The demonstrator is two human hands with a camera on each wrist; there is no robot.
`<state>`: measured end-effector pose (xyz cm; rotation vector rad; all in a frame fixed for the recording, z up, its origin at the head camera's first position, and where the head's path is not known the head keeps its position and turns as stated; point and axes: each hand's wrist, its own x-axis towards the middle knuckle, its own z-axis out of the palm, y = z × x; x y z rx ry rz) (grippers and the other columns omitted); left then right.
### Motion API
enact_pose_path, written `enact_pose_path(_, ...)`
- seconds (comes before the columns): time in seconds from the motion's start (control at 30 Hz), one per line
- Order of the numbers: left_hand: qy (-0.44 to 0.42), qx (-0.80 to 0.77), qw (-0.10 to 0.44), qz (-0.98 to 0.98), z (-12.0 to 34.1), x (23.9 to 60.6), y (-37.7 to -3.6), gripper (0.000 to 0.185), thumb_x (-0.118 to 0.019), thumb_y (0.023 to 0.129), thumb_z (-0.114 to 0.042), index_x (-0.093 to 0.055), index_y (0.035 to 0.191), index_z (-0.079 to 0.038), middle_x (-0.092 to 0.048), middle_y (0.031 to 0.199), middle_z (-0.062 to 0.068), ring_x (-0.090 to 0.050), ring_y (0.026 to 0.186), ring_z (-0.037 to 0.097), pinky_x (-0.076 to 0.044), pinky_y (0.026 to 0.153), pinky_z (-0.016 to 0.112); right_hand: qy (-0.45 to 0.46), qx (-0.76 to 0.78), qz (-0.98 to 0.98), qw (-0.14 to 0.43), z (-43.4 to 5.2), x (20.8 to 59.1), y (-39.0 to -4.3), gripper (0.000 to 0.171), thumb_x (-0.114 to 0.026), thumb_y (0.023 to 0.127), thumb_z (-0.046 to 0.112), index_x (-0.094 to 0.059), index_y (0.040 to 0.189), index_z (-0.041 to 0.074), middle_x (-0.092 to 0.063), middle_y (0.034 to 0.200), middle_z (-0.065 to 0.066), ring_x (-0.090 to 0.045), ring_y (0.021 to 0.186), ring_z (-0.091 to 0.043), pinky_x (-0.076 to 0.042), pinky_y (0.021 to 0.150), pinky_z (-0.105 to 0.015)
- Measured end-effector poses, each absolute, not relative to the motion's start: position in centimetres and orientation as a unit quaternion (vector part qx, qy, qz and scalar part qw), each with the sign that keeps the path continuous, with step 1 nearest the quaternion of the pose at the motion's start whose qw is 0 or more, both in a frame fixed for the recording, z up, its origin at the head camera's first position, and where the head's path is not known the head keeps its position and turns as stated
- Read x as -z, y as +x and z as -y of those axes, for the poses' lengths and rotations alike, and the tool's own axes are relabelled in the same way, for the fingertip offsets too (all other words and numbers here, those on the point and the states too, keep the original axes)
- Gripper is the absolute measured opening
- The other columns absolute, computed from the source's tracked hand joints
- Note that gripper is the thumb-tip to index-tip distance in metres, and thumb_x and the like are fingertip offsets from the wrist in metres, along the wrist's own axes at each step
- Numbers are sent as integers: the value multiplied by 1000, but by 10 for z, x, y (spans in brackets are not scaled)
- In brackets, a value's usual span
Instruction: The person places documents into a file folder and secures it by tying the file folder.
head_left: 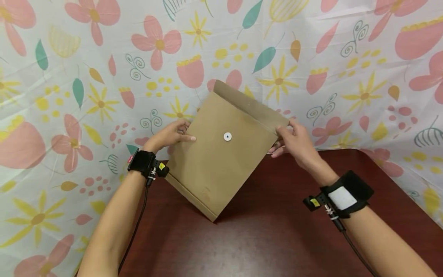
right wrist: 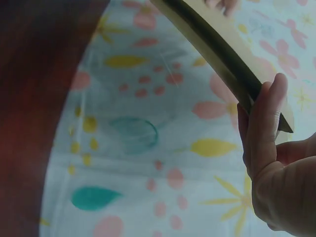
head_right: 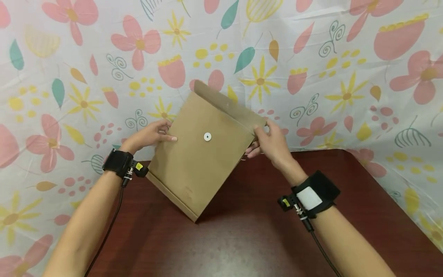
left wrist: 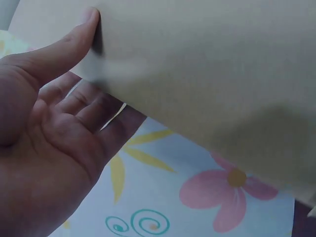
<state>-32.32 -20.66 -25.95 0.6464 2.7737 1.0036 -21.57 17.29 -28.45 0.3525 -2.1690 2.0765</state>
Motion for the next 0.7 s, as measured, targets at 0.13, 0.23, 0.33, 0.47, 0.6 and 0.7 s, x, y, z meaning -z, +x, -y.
enact_pose_path(0.13, 234, -373, 67, -896, 201, 258, -317, 44, -71, 93, -26, -35, 95, 0, -31, 79, 3, -32, 62, 16, -33, 62, 29, 115, -656, 742, 79, -182, 266, -223, 21, -45, 106, 27, -43, 114, 7, -65, 70, -4, -67, 55, -19, -58, 55, -38)
enact_pose_path(0.23, 244, -397, 80, -881, 197, 257, -313, 53, -71, 92, -30, -28, 93, 2, -26, 75, 2, -28, 59, 15, -33, 59, 29, 106, -625, 766, 102, -189, 252, -228, 21, -44, 105, 29, -43, 107, 8, -63, 63, -1, -64, 50, -17, -57, 51, -35)
enact_pose_path(0.33, 233, -403, 93, -880, 192, 254, -305, 51, -73, 89, -38, -45, 108, 0, -55, 94, 3, -55, 81, 18, -50, 78, 35, 100, -605, 780, 126, -197, 241, -234, 20, -46, 105, 29, -45, 105, 9, -63, 55, 2, -60, 44, -12, -54, 46, -31)
enact_pose_path(0.47, 241, -410, 95, -875, 185, 256, -290, 54, -72, 88, -46, -53, 123, -9, -59, 118, 5, -55, 110, 22, -46, 97, 41, 86, -577, 798, 149, -205, 231, -237, 21, -48, 104, 32, -48, 105, 11, -62, 54, 6, -56, 44, -11, -50, 45, -29)
enact_pose_path(0.6, 269, -423, 81, -861, 179, 266, -281, 45, -67, 91, -48, -47, 91, -8, -42, 79, 5, -41, 74, 21, -36, 72, 32, 88, -568, 807, 134, -213, 222, -237, 25, -50, 102, 36, -51, 103, 12, -60, 58, 6, -53, 50, -13, -47, 47, -28)
enact_pose_path(0.7, 279, -463, 96, -836, 174, 276, -276, 28, -63, 95, -44, -63, 104, -18, -61, 82, -2, -57, 77, 12, -46, 75, 29, 103, -575, 804, 108, -222, 216, -240, 31, -51, 101, 43, -57, 107, 13, -62, 71, 7, -54, 60, -14, -46, 50, -28)
